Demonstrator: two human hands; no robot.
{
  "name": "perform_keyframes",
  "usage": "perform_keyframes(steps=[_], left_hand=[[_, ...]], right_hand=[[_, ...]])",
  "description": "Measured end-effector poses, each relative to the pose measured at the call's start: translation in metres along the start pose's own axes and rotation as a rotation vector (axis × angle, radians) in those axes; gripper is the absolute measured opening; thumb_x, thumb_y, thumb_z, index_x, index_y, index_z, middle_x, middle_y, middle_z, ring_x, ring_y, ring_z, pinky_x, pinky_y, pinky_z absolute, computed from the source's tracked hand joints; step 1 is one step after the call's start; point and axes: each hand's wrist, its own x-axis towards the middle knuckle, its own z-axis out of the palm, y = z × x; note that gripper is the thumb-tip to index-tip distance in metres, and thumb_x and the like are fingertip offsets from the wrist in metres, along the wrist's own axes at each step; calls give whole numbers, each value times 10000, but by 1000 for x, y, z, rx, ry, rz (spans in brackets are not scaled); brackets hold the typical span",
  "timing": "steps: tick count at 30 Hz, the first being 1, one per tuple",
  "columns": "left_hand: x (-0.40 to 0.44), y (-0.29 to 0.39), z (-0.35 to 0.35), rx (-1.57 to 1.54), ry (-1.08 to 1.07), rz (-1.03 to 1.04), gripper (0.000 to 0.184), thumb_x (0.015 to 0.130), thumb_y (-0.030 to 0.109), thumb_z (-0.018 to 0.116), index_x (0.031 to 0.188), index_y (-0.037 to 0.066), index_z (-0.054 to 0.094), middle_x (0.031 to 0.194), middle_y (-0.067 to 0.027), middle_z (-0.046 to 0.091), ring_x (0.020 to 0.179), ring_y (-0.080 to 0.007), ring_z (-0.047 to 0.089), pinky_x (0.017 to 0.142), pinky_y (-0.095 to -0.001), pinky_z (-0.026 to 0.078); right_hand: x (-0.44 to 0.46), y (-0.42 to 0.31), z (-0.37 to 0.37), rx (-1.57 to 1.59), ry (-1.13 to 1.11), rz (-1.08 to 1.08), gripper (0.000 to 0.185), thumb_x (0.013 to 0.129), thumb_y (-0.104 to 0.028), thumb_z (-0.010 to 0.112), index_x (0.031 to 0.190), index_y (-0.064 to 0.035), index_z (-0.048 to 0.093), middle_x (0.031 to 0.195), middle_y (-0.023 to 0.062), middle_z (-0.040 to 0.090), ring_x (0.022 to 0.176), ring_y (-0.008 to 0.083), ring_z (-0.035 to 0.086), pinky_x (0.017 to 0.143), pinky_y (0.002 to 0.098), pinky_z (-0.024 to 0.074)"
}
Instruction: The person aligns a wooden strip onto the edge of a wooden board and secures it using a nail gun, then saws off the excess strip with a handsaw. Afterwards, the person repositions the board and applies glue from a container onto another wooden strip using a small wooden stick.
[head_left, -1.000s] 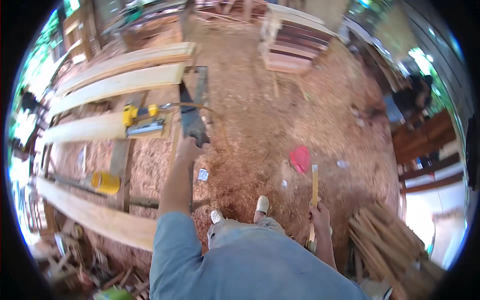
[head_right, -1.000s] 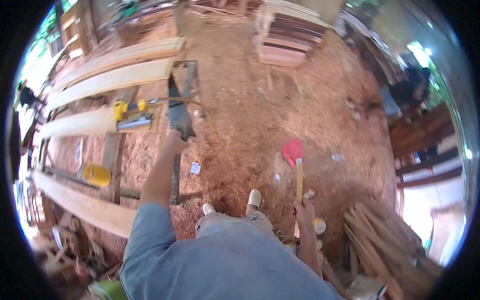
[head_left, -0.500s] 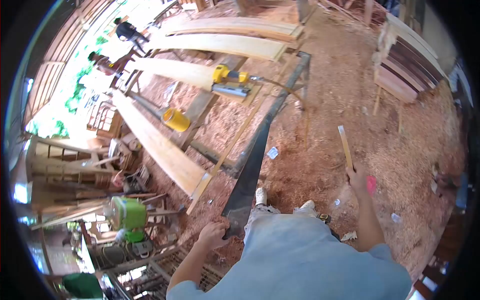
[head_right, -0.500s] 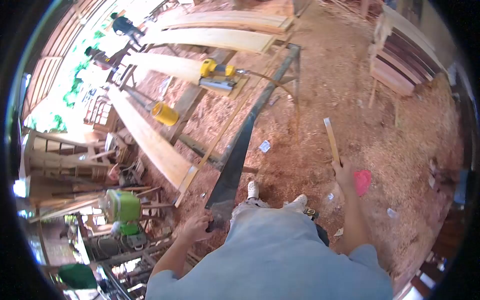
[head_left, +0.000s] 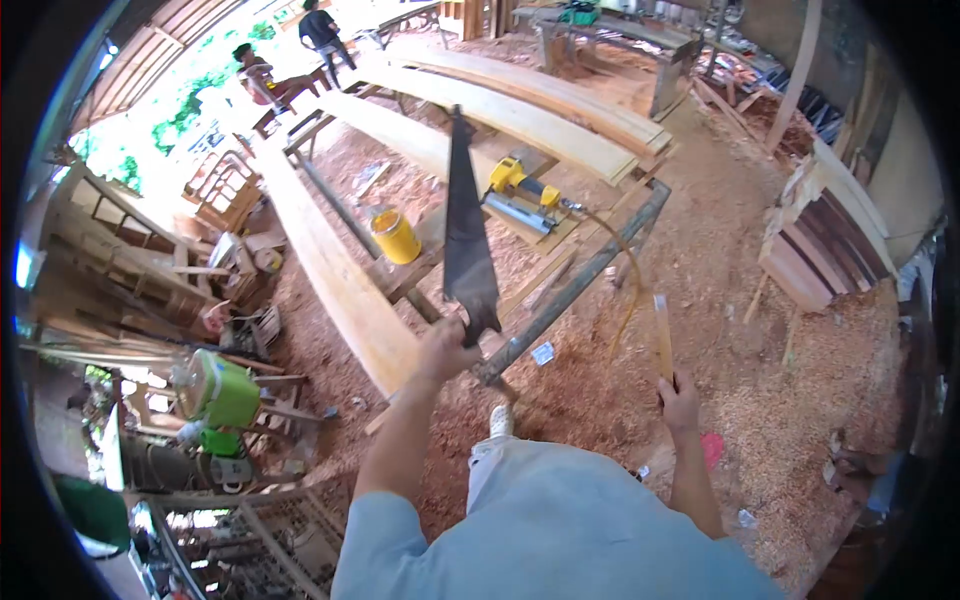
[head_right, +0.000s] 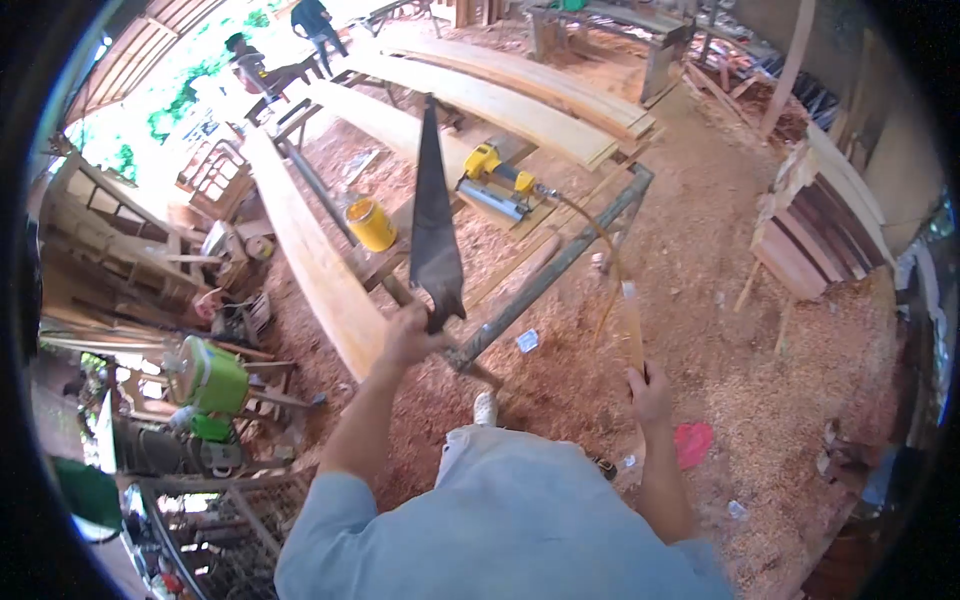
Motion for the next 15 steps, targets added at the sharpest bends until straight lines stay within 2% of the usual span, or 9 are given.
perform_keyframes(steps=[1, 2, 3, 4, 6, 7, 9, 12, 15], left_hand=[[25, -15, 15, 49, 53, -146, 288, 642, 257, 741, 691, 26, 576, 759, -191, 633, 806, -381, 651, 721, -468, 536], [54, -35, 13, -18, -153, -232, 297, 651, 269, 732, 722, 8, 607, 794, -221, 652, 851, -393, 658, 766, -477, 535], [72, -76, 42, 33, -45, -103, 325, 655, 294, 726, 762, -4, 650, 830, -225, 671, 876, -395, 663, 788, -485, 535], [95, -75, 33, -21, 15, -94, 343, 660, 308, 727, 791, -6, 678, 893, -220, 688, 919, -386, 668, 821, -478, 536], [126, -110, 54, -3, -25, -143, 317, 659, 277, 728, 838, 17, 700, 989, -200, 686, 958, -375, 663, 882, -446, 527], [137, -118, 57, -21, -7, -144, 309, 662, 277, 725, 828, 17, 697, 999, -194, 689, 966, -371, 662, 885, -447, 525], [153, -125, 62, -63, -13, -138, 302, 664, 277, 722, 817, 18, 695, 1008, -189, 692, 973, -368, 661, 888, -448, 524], [175, -132, 66, -21, -127, -208, 284, 685, 268, 708, 832, 24, 699, 1007, -173, 687, 998, -351, 657, 881, -438, 529], [189, -155, 79, 38, -62, -128, 227, 741, 236, 674, 862, 46, 711, 988, -156, 680, 1024, -340, 644, 928, -448, 509]], right_hand=[[-17, -12, -5, -3, 79, 32, 161, 942, -131, 583, 1057, -25, 621, 661, -12, 537, 515, 82, 501, 456, 254, 407], [-37, -27, -9, -7, 160, 63, 176, 942, -129, 577, 1077, -22, 610, 656, -9, 531, 507, 85, 498, 445, 251, 403], [-50, -16, -15, 31, 238, 101, 182, 937, -127, 572, 1082, -21, 608, 655, -5, 530, 504, 89, 499, 438, 252, 405], [-62, -1, -20, 73, 318, 132, 189, 933, -124, 567, 1086, -20, 605, 653, -1, 528, 501, 93, 501, 431, 253, 406], [-91, 24, -34, 152, 370, 191, 232, 914, -123, 580, 1120, -16, 594, 646, 2, 521, 488, 98, 497, 415, 257, 403], [-105, 11, -33, 129, 404, 187, 232, 914, -123, 580, 1120, -16, 594, 646, 2, 521, 488, 98, 497, 415, 257, 403], [-144, -34, -8, 56, 654, 323, 190, 915, -108, 573, 1089, -34, 589, 632, 5, 509, 476, 105, 495, 403, 254, 399], [-196, 5, -8, 46, 814, 364, 175, 913, -89, 557, 1082, -56, 582, 642, 13, 509, 469, 116, 501, 394, 248, 393], [-241, -13, 14, 59, 790, 474, 201, 905, -71, 533, 1101, -67, 575, 667, 24, 517, 475, 124, 506, 391, 250, 393]])
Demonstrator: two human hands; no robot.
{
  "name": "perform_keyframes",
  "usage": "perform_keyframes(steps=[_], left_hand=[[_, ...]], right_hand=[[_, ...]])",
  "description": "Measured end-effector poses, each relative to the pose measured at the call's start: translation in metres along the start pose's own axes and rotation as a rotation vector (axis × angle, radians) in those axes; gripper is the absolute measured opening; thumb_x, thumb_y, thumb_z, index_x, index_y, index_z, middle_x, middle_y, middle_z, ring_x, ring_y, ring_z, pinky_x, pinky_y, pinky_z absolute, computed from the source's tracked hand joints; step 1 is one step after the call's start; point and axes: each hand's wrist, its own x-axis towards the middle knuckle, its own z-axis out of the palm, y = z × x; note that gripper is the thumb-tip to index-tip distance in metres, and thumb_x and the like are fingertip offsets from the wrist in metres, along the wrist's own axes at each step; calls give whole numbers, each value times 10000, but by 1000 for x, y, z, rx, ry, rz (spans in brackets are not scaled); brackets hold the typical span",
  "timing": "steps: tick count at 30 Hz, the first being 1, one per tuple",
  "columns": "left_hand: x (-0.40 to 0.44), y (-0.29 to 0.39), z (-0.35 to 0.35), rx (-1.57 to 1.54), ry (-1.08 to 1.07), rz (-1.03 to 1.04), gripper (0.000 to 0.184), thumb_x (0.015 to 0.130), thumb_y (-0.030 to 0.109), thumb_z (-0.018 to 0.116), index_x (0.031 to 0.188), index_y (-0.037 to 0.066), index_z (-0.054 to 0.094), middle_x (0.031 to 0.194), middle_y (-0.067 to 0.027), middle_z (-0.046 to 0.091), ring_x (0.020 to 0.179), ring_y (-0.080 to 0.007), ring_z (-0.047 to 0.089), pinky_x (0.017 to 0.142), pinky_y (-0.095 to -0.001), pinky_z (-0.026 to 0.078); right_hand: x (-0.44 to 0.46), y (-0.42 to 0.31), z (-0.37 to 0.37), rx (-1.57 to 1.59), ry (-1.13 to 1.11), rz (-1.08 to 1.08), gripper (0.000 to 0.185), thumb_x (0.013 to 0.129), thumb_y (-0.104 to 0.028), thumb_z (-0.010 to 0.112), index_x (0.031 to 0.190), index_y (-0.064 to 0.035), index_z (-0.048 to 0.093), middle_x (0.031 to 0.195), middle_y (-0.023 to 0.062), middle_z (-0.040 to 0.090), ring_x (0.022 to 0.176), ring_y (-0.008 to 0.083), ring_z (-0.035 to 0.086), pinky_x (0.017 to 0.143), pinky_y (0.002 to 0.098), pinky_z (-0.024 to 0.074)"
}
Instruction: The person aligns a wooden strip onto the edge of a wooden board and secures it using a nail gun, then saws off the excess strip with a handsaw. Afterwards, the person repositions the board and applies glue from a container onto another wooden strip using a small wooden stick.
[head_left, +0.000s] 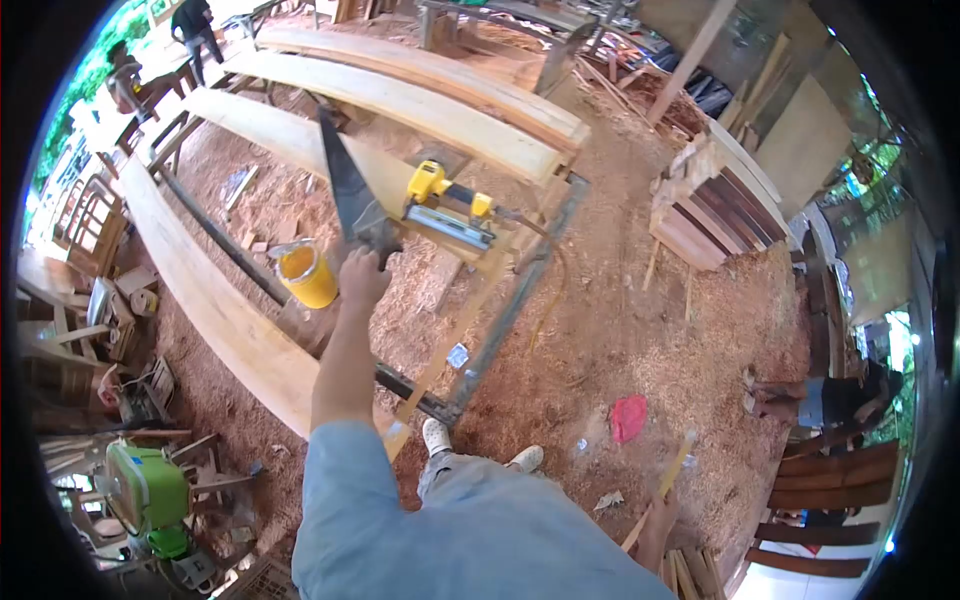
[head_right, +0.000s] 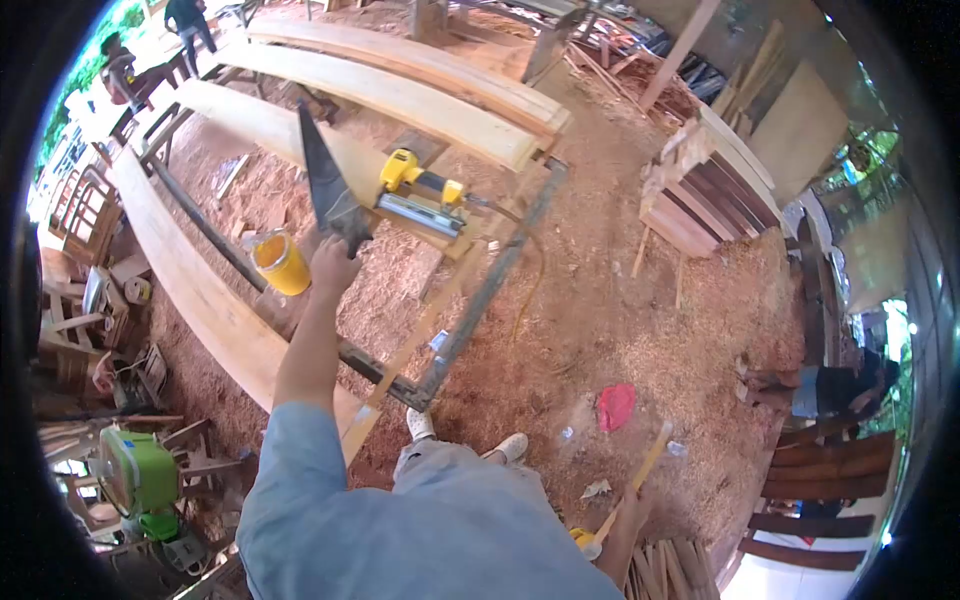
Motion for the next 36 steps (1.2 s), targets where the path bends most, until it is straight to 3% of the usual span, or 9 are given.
perform_keyframes(steps=[6, 9, 11, 15, 23, 30, 33, 35, 36], left_hand=[[7, -5, 25, 65, 17, -165, 225, 818, 202, 608, 926, 51, 735, 1127, -151, 653, 1082, -336, 603, 1092, -505, 358], [-13, -1, 37, 242, 214, -84, 240, 824, 192, 619, 929, 5, 727, 1228, -168, 615, 1145, -349, 573, 1137, -498, 310], [-37, 8, 30, -31, 218, 120, 250, 846, 196, 619, 902, -29, 713, 1297, -181, 588, 1230, -370, 529, 1146, -510, 310], [-133, 4, 0, -311, 276, 227, 191, 814, 148, 705, 860, -37, 683, 1224, -177, 647, 1199, -365, 581, 1022, -474, 462], [-323, -70, -115, -182, 642, -329, 83, 820, 80, 738, 860, 29, 687, 937, -132, 686, 839, -304, 661, 743, -396, 517], [-459, -97, -172, -162, 189, -517, 170, 835, 133, 721, 950, 8, 715, 896, -158, 720, 840, -307, 697, 760, -387, 532], [-483, -97, -151, -219, 101, -479, 236, 823, 121, 741, 1014, -16, 719, 823, -122, 736, 760, -146, 683, 712, -311, 528], [-482, -94, -133, -299, -212, -659, 415, 798, 282, 760, 1093, -7, 717, 966, -219, 726, 904, -338, 707, 831, -393, 546], [-480, -92, -119, -262, -190, -574, 446, 786, 297, 771, 1104, -9, 713, 974, -228, 723, 912, -339, 707, 839, -399, 548]], right_hand=[[-41, -2, 14, 78, 9, 52, 219, 895, -68, 547, 1103, -20, 599, 693, 40, 540, 498, 123, 515, 439, 263, 410], [-25, 7, 26, -43, -43, 35, 221, 903, -67, 540, 1112, -29, 602, 705, 43, 556, 516, 130, 534, 453, 270, 426], [-22, 1, 39, -110, -127, 5, 224, 906, -75, 542, 1118, -32, 602, 705, 39, 555, 522, 131, 540, 458, 273, 429], [-38, -15, 60, -156, -287, -99, 278, 917, -88, 557, 1184, -23, 598, 709, 19, 554, 561, 114, 549, 487, 259, 429], [-36, 15, 84, -137, -578, -183, 83, 965, -128, 560, 940, -53, 584, 679, -2, 537, 542, 81, 501, 474, 250, 382], [-59, 26, 167, -69, -850, -207, 97, 971, -87, 565, 997, -17, 628, 716, -10, 565, 578, 75, 528, 489, 235, 414], [-76, 24, 184, 92, -855, -242, 143, 976, -74, 572, 1081, -6, 642, 729, -7, 585, 608, 69, 539, 526, 226, 428], [-95, 23, 184, 166, -827, -229, 150, 976, -93, 585, 1082, -3, 642, 749, -2, 606, 620, 70, 548, 555, 221, 438], [-97, 33, 185, 135, -826, -254, 134, 977, -93, 584, 1069, -17, 646, 755, -5, 612, 621, 66, 551, 542, 221, 442]])
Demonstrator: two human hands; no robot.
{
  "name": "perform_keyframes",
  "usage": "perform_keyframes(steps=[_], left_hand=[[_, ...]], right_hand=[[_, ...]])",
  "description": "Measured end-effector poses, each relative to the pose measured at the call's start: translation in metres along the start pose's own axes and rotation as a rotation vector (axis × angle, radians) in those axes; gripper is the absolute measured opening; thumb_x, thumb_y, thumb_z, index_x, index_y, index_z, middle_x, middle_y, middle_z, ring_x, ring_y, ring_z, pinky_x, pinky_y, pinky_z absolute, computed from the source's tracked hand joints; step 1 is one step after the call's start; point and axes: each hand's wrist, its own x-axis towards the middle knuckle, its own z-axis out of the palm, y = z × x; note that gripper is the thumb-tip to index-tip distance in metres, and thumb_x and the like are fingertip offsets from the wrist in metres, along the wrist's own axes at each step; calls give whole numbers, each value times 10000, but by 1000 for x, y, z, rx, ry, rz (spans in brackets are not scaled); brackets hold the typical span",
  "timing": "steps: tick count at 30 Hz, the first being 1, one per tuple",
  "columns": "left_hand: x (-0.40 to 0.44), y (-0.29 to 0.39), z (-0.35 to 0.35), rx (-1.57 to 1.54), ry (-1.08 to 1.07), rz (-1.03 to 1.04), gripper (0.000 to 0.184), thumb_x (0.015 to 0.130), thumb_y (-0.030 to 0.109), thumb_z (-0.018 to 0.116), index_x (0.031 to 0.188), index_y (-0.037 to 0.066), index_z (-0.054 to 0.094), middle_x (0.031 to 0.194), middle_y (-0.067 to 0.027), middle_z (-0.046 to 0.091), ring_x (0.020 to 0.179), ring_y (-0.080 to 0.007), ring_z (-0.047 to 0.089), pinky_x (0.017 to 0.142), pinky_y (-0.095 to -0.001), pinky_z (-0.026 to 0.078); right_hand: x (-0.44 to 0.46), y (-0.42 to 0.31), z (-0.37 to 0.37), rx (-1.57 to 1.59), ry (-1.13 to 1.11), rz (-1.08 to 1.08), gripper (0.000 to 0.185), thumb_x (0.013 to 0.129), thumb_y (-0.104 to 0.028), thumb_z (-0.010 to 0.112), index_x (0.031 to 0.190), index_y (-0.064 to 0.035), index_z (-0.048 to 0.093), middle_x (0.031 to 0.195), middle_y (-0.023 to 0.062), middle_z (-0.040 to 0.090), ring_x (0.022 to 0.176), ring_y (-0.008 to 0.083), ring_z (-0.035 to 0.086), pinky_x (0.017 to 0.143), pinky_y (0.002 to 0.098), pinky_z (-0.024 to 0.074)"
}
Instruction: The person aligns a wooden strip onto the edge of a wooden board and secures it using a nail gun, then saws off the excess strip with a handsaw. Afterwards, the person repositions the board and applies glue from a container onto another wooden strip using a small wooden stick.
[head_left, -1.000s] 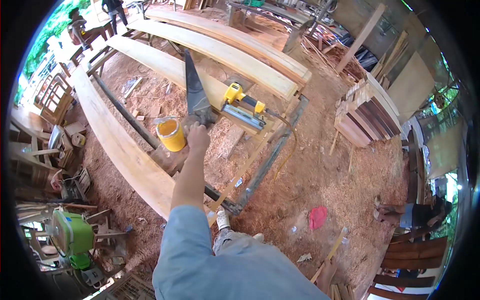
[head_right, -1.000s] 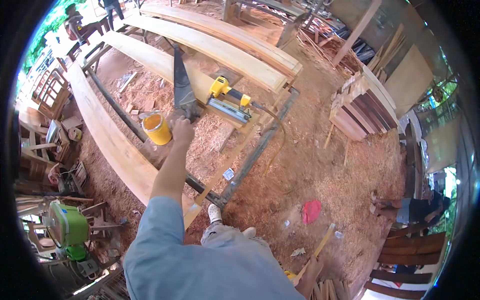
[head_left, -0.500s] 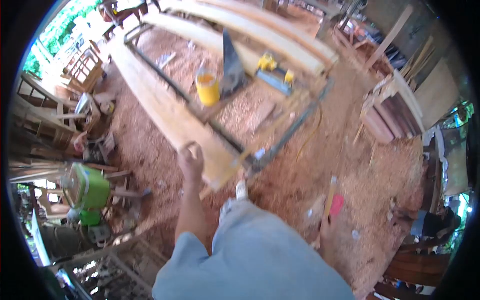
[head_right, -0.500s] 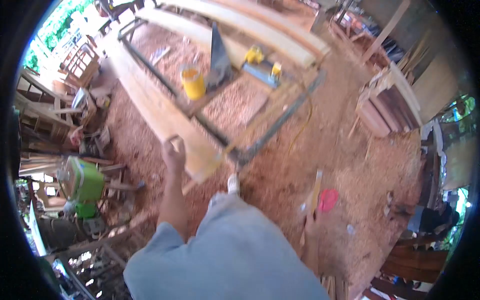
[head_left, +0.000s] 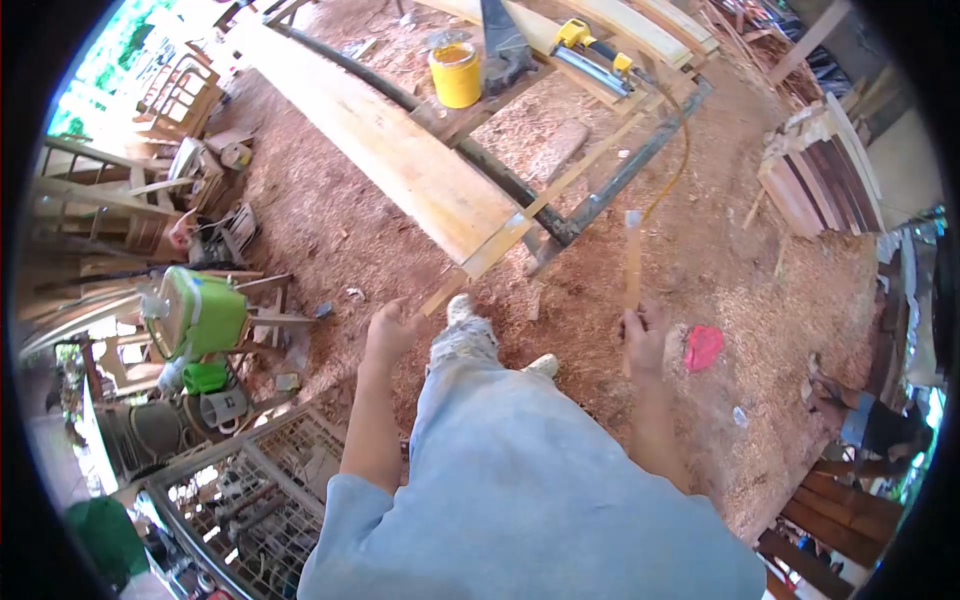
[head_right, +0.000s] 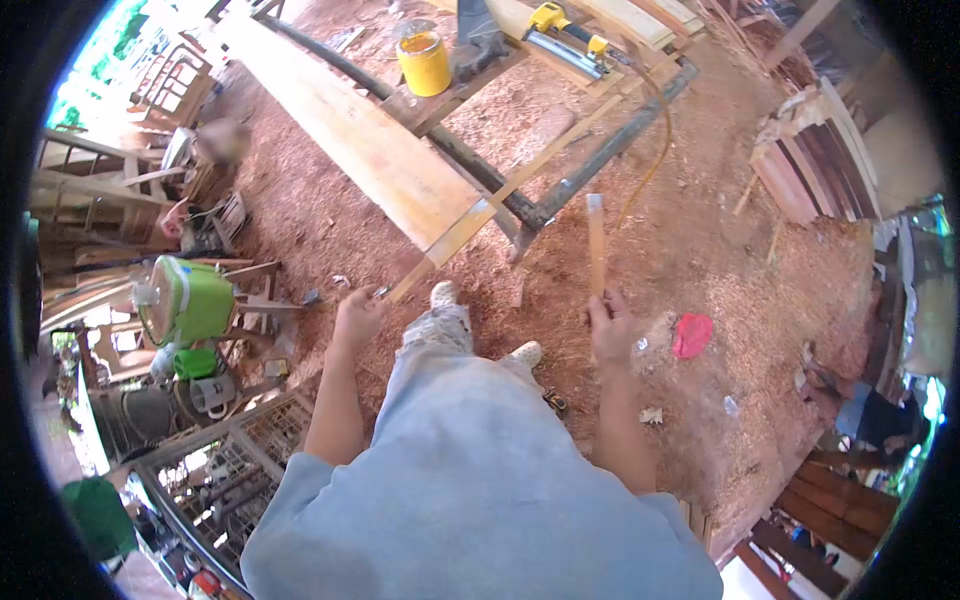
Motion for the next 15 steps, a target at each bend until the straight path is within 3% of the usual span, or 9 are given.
perform_keyframes(steps=[2, 3, 5, 8, 12, 15], left_hand=[[6, 17, 12, 18, -61, 97, 486, 755, 317, 793, 1121, 10, 708, 992, -237, 713, 948, -357, 699, 860, -423, 547], [10, 33, 8, 17, -240, 53, 417, 755, 290, 784, 1066, 20, 719, 986, -238, 709, 958, -374, 691, 853, -455, 549], [22, 31, 27, 120, -231, 234, 367, 760, 301, 773, 989, 19, 721, 952, -232, 707, 934, -381, 685, 829, -478, 546], [26, 46, 32, 46, -420, 229, 276, 773, 268, 726, 867, 9, 714, 862, -244, 695, 847, -411, 687, 788, -502, 548], [28, 83, 39, 59, -541, 337, 292, 794, 292, 696, 826, 2, 707, 838, -259, 691, 826, -418, 689, 780, -504, 552], [30, 81, 66, 82, -548, 486, 382, 818, 376, 688, 808, -6, 702, 835, -263, 690, 815, -407, 692, 763, -493, 552]], right_hand=[[-7, 14, 7, -81, 3, -23, 113, 986, -104, 568, 1016, -35, 652, 749, 1, 616, 617, 75, 559, 527, 226, 449], [-11, 16, 8, -85, 28, -38, 113, 986, -104, 568, 1016, -35, 652, 749, 1, 616, 617, 75, 559, 527, 226, 449], [-21, 10, 22, -86, 55, 96, 117, 993, -117, 555, 996, -37, 639, 735, 10, 608, 613, 88, 561, 520, 237, 450], [-32, -16, 46, -43, 176, 154, 123, 999, -136, 546, 998, -41, 624, 729, 14, 598, 612, 92, 562, 515, 246, 452], [-32, -37, 77, -58, 234, 107, 128, 1002, -147, 541, 1011, -41, 614, 744, 21, 600, 616, 98, 568, 516, 254, 457], [-30, -48, 98, -32, 300, 85, 177, 995, -130, 550, 1111, -18, 623, 767, 20, 605, 626, 90, 567, 523, 238, 461]])
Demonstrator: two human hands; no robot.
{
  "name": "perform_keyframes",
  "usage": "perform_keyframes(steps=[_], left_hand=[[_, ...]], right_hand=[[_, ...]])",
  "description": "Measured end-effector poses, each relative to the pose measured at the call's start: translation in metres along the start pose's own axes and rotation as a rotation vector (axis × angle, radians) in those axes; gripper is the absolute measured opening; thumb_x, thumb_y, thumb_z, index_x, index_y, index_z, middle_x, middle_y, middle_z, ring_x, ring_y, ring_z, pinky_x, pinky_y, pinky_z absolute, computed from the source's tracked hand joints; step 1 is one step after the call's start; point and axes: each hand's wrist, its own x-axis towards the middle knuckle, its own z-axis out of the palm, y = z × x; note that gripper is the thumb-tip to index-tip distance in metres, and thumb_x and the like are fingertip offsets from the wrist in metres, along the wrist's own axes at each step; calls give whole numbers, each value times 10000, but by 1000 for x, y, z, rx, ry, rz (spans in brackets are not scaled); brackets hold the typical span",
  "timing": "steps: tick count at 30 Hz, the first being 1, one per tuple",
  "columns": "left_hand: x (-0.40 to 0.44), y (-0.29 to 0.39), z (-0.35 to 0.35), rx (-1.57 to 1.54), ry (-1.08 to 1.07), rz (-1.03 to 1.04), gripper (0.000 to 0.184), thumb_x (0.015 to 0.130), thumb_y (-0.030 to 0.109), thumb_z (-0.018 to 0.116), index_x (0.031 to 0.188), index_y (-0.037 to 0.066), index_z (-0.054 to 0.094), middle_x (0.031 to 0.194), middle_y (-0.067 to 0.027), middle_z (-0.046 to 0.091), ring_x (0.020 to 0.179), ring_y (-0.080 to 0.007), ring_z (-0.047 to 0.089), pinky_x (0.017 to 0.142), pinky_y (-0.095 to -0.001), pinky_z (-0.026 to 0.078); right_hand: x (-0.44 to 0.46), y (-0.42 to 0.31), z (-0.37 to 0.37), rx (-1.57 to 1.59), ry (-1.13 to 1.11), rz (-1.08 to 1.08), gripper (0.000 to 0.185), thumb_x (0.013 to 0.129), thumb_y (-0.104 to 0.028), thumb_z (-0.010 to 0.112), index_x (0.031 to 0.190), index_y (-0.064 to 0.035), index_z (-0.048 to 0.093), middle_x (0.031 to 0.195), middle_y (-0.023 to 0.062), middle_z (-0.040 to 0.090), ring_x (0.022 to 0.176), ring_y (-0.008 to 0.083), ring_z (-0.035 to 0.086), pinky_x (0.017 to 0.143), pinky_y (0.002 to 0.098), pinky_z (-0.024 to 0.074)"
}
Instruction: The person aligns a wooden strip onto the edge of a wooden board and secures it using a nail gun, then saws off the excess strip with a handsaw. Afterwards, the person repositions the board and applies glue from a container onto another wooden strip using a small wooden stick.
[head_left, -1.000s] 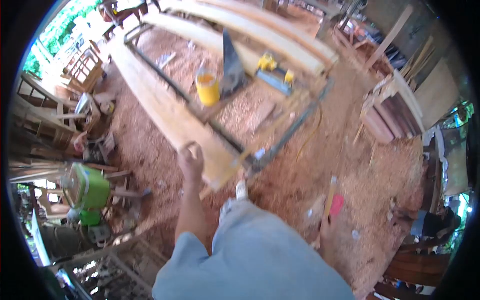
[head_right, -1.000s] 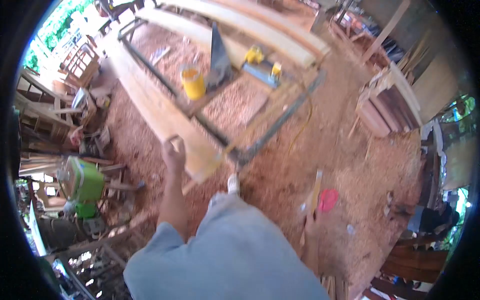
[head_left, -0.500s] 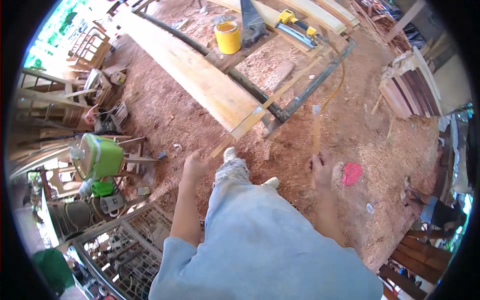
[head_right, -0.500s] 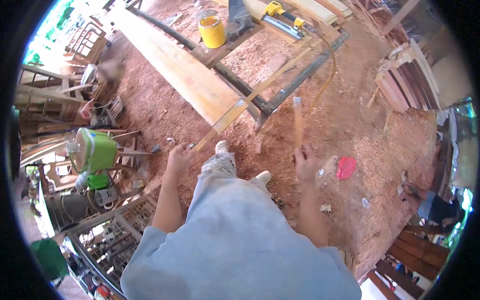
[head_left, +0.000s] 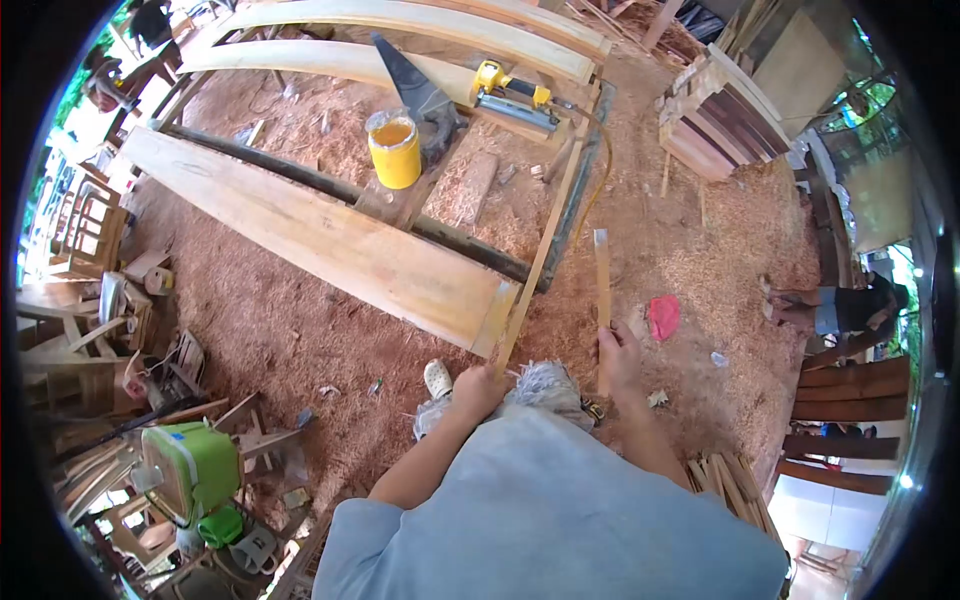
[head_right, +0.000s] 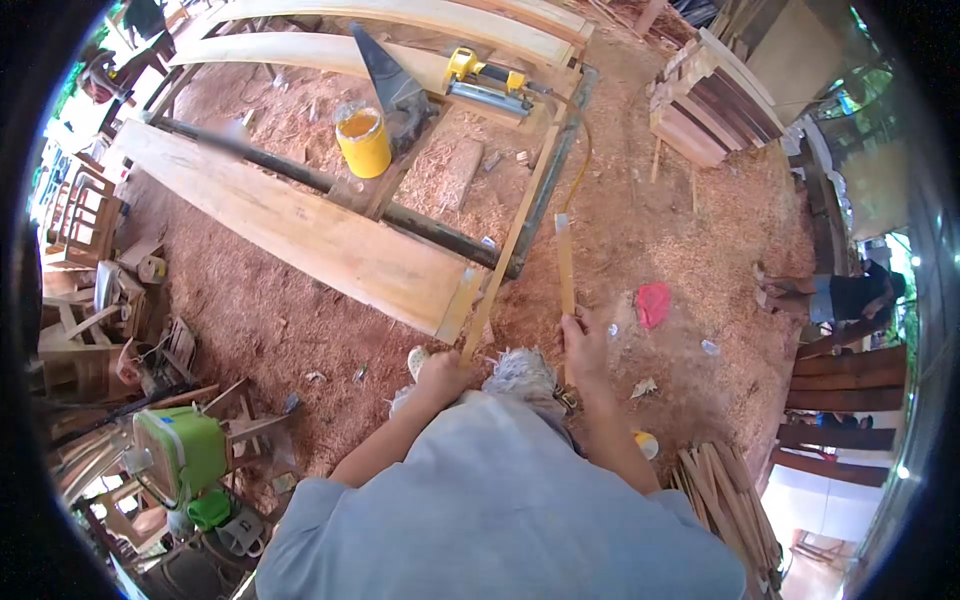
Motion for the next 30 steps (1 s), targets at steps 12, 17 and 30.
perform_keyframes(steps=[12, 17, 30], left_hand=[[-27, -22, 24, 83, 379, -14, 372, 885, 362, 650, 946, 3, 728, 1247, -170, 671, 1195, -341, 603, 1053, -595, 369], [-32, -19, 23, -79, 508, -465, 469, 895, 349, 646, 1119, -61, 681, 1290, -224, 632, 1184, -370, 607, 1021, -504, 445], [-65, -17, -45, -441, 876, -912, 524, 843, 29, 681, 1332, -97, 542, 1006, -207, 718, 852, -207, 705, 752, -320, 550]], right_hand=[[72, -35, 47, -170, -258, -93, 167, 948, -92, 575, 1095, -26, 621, 796, 1, 607, 641, 74, 559, 553, 232, 462], [128, -115, 101, -125, -512, -304, 173, 918, -66, 576, 1073, -10, 626, 751, 35, 606, 618, 109, 553, 565, 271, 451], [184, -307, 171, -1162, -587, -928, 233, 891, -232, 614, 1038, -76, 708, 980, 236, 705, 952, 395, 681, 835, 474, 535]])
